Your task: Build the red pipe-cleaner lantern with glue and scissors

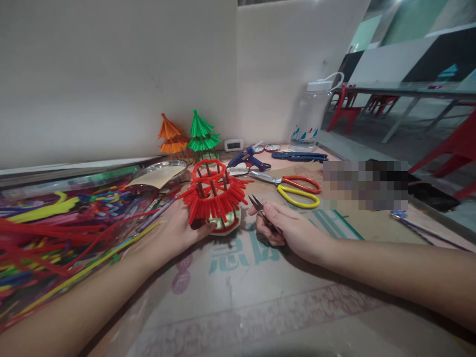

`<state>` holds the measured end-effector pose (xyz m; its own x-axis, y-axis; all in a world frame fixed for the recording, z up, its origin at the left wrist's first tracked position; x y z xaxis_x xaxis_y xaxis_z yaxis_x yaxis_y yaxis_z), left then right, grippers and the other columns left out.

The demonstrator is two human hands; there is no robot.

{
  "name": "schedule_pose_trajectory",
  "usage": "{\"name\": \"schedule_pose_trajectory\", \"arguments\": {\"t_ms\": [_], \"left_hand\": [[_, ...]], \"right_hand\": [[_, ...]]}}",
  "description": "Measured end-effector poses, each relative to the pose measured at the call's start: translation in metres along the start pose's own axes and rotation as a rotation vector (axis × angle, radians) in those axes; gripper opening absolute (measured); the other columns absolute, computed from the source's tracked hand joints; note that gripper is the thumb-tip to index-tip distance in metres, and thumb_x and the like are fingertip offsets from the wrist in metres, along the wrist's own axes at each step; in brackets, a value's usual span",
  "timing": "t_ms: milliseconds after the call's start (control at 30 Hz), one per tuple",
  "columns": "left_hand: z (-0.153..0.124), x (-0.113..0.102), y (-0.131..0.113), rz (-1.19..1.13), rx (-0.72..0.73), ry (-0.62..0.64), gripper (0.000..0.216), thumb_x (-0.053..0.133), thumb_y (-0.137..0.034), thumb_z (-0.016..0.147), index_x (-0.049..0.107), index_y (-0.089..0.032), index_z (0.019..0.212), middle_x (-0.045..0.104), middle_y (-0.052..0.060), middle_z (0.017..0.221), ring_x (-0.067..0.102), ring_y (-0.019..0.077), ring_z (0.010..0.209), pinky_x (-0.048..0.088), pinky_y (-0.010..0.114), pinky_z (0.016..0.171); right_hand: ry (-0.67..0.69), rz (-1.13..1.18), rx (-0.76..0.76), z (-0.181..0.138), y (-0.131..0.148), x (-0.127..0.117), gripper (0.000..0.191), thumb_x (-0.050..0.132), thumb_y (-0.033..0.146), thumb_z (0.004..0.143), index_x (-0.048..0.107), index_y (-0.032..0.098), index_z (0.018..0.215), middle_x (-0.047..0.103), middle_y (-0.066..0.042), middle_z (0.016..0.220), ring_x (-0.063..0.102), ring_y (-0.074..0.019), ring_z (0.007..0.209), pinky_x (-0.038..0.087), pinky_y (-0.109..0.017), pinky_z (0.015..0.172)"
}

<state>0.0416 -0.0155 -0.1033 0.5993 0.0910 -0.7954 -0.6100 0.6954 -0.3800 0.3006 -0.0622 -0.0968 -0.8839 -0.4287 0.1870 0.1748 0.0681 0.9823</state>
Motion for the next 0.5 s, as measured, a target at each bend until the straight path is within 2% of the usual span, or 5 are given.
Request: {"name": "schedule_pose_trajectory", "arguments": {"t_ms": [100, 233, 333, 433, 500], "left_hand": [[-0.0011, 0.0019, 0.0031, -0.003, -0.034, -0.015, 0.038, 0.064, -0.048, 0.089, 0.065, -0.020, 0.114, 0.072, 0.011, 0.119, 0.068, 0.0319, 0.109, 0.048, 0.050, 0.105], [-0.0011, 0.0034, 0.0061, 0.006, -0.057, -0.036, 0.041, 0.064, -0.052, 0.087, 0.065, -0.020, 0.114, 0.073, 0.012, 0.117, 0.068, 0.0328, 0.109, 0.049, 0.053, 0.103], [-0.0012, 0.0020, 0.0052, 0.023, -0.052, -0.055, 0.043, 0.063, -0.052, 0.087, 0.064, -0.020, 0.116, 0.070, 0.013, 0.122, 0.065, 0.0347, 0.115, 0.049, 0.055, 0.103], [-0.0039, 0.0008, 0.0052, 0.020, -0.067, -0.053, 0.045, 0.063, -0.052, 0.087, 0.064, -0.020, 0.118, 0.067, 0.014, 0.128, 0.061, 0.0357, 0.121, 0.049, 0.055, 0.102], [-0.0069, 0.0010, 0.0073, 0.036, -0.091, -0.048, 0.044, 0.062, -0.053, 0.087, 0.065, -0.020, 0.116, 0.068, 0.015, 0.126, 0.062, 0.0363, 0.119, 0.051, 0.056, 0.100]], "right_hand": [[-0.007, 0.054, 0.014, 0.0006, -0.0009, -0.0014, 0.034, 0.054, 0.053, 0.094, 0.047, 0.021, 0.094, 0.047, 0.008, 0.062, 0.030, -0.0050, 0.041, 0.022, -0.019, 0.039], [-0.021, -0.038, 0.033, 0.0006, -0.0003, -0.0022, 0.034, 0.055, 0.054, 0.094, 0.039, 0.024, 0.093, 0.051, 0.010, 0.060, 0.038, -0.0063, 0.036, 0.023, -0.019, 0.036], [-0.011, -0.122, 0.016, -0.0004, 0.0015, -0.0011, 0.035, 0.050, 0.056, 0.096, 0.046, 0.022, 0.098, 0.046, 0.009, 0.056, 0.032, -0.0068, 0.041, 0.019, -0.021, 0.040], [-0.001, -0.166, -0.019, -0.0021, 0.0021, 0.0007, 0.045, 0.042, 0.060, 0.098, 0.055, 0.017, 0.096, 0.042, 0.005, 0.061, 0.032, -0.0085, 0.050, 0.020, -0.024, 0.046], [-0.001, -0.152, -0.038, -0.0035, 0.0015, 0.0013, 0.044, 0.040, 0.058, 0.099, 0.055, 0.017, 0.099, 0.040, 0.005, 0.065, 0.031, -0.0093, 0.053, 0.021, -0.025, 0.048]]}}
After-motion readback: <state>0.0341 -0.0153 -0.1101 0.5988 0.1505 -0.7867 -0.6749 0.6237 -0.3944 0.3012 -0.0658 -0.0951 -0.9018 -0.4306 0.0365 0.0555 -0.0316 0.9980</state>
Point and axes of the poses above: each hand's wrist, its own z-axis towards the middle knuckle, its own x-axis out of the palm, y = z × x, the point moved 1 cm from there along z, towards the middle knuckle
